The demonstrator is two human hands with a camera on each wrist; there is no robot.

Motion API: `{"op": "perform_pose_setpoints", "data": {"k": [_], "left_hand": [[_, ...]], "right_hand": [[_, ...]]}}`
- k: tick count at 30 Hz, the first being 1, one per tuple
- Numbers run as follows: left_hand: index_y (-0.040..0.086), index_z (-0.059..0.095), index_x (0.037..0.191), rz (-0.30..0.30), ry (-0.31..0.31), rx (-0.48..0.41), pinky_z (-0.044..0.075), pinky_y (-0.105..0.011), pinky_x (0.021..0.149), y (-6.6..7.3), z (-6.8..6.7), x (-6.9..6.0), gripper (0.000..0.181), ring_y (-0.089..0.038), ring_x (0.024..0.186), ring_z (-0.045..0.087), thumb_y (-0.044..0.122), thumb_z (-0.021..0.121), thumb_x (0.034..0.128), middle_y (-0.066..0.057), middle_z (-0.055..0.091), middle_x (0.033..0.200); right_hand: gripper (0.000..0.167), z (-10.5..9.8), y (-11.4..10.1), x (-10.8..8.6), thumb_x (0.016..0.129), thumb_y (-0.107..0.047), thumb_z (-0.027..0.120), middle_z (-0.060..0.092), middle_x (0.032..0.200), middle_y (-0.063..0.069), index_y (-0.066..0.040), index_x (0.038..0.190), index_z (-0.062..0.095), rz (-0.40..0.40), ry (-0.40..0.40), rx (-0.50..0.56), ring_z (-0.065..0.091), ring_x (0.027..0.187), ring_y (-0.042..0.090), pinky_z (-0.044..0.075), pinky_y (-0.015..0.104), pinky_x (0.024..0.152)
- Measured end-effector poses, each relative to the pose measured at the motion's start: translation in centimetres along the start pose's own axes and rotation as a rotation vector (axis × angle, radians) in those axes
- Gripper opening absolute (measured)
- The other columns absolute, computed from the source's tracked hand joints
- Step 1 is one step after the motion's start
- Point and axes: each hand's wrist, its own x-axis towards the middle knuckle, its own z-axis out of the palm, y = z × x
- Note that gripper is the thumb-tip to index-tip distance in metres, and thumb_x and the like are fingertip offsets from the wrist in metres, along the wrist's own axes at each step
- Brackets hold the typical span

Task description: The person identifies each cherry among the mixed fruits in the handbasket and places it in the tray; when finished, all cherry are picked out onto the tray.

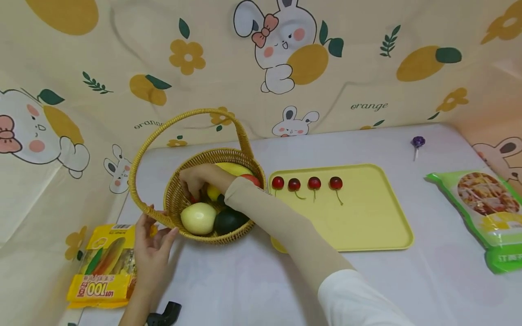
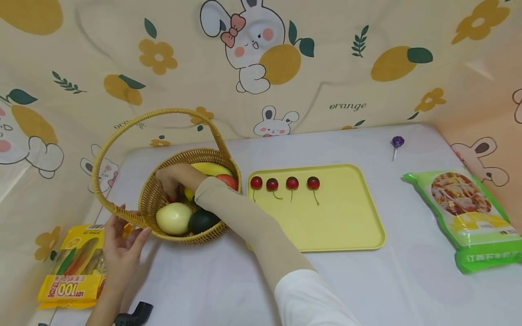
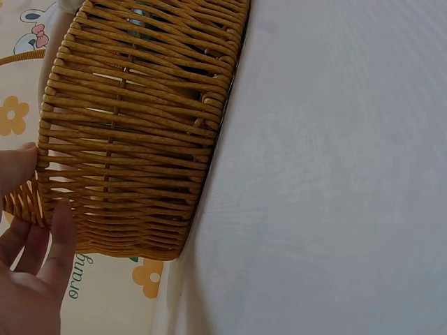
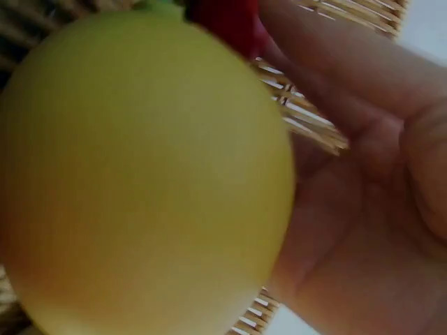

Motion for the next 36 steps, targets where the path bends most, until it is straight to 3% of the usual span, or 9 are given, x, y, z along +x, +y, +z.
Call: {"op": "perform_pose_setpoints", "data": {"k": [3,6,10,16,20,23,29,33,36], "left_hand": [[0.008,0.034,0.152,0.011,-0.005,0.000,0.052,-0.021,0.093,-0.1,0.0,0.1,0.076,-0.029,0.123,0.046,-0.020,0.061,0.0869,-0.024,0.046,0.132],[0.009,0.034,0.153,0.006,-0.006,0.010,0.052,-0.021,0.093,-0.1,0.0,0.1,0.077,-0.028,0.123,0.046,-0.020,0.062,0.0868,-0.022,0.047,0.133],[0.011,0.034,0.153,-0.004,-0.005,0.016,0.052,-0.020,0.094,-0.1,0.1,0.1,0.077,-0.026,0.123,0.047,-0.019,0.061,0.0880,-0.020,0.047,0.133],[0.006,0.034,0.152,0.039,-0.008,-0.009,0.051,-0.019,0.093,-0.1,0.4,0.3,0.074,-0.026,0.122,0.047,-0.021,0.060,0.0875,-0.024,0.046,0.130],[0.007,0.035,0.151,0.025,-0.002,-0.027,0.052,-0.021,0.094,0.0,0.3,0.5,0.074,-0.027,0.122,0.047,-0.022,0.060,0.0869,-0.023,0.046,0.131],[0.007,0.035,0.151,0.021,0.002,-0.012,0.052,-0.021,0.094,0.2,0.3,0.6,0.075,-0.027,0.122,0.047,-0.021,0.060,0.0867,-0.023,0.046,0.131],[0.006,0.034,0.151,0.031,0.003,0.014,0.052,-0.018,0.093,0.3,0.1,0.4,0.075,-0.025,0.122,0.048,-0.022,0.061,0.0863,-0.023,0.046,0.131],[0.006,0.035,0.152,0.028,0.009,0.014,0.052,-0.019,0.092,0.3,0.1,0.3,0.075,-0.024,0.121,0.049,-0.022,0.060,0.0864,-0.021,0.047,0.131],[0.006,0.035,0.151,0.017,0.016,-0.005,0.052,-0.020,0.092,0.2,0.2,0.2,0.075,-0.025,0.121,0.049,-0.022,0.060,0.0862,-0.020,0.047,0.131]], "right_hand": [[0.019,0.2,-0.2,0.2,0.087,0.000,0.072,0.071,0.104,0.003,-0.006,0.104,0.077,-0.021,-0.026,-0.135,0.057,0.082,0.012,0.052,0.023,0.068],[0.015,0.3,0.1,0.3,0.087,-0.001,0.073,0.068,0.100,0.002,-0.006,0.101,0.075,-0.040,-0.010,-0.140,0.054,0.079,0.011,0.049,0.022,0.065],[0.020,0.1,0.7,0.0,0.085,-0.002,0.076,0.062,0.098,0.003,-0.002,0.104,0.069,-0.073,0.033,-0.002,0.051,0.075,0.012,0.046,0.022,0.062],[0.025,-0.6,0.8,-0.6,0.086,-0.001,0.076,0.059,0.104,0.003,-0.001,0.109,0.070,-0.159,0.087,0.142,0.049,0.077,0.011,0.045,0.022,0.062],[0.025,-1.4,0.8,-1.9,0.086,0.003,0.073,0.062,0.098,0.008,0.004,0.111,0.067,-0.217,0.115,0.316,0.052,0.071,0.013,0.049,0.027,0.064],[0.028,-1.9,1.0,-3.8,0.088,0.004,0.070,0.063,0.098,0.011,0.005,0.115,0.065,-0.289,0.159,0.420,0.057,0.073,0.017,0.054,0.032,0.070],[0.028,-2.0,2.5,-10.0,0.089,-0.009,0.074,0.064,0.106,0.006,-0.001,0.114,0.065,-0.463,0.383,0.290,0.058,0.095,0.015,0.052,0.023,0.083],[0.029,0.0,4.6,-15.0,0.090,-0.009,0.073,0.066,0.107,0.007,0.000,0.116,0.065,-0.491,0.544,0.351,0.060,0.089,0.017,0.054,0.027,0.080],[0.027,2.7,6.7,-18.8,0.089,-0.004,0.073,0.066,0.107,0.008,0.002,0.115,0.064,-0.439,0.611,0.403,0.063,0.083,0.018,0.058,0.031,0.078]]}}
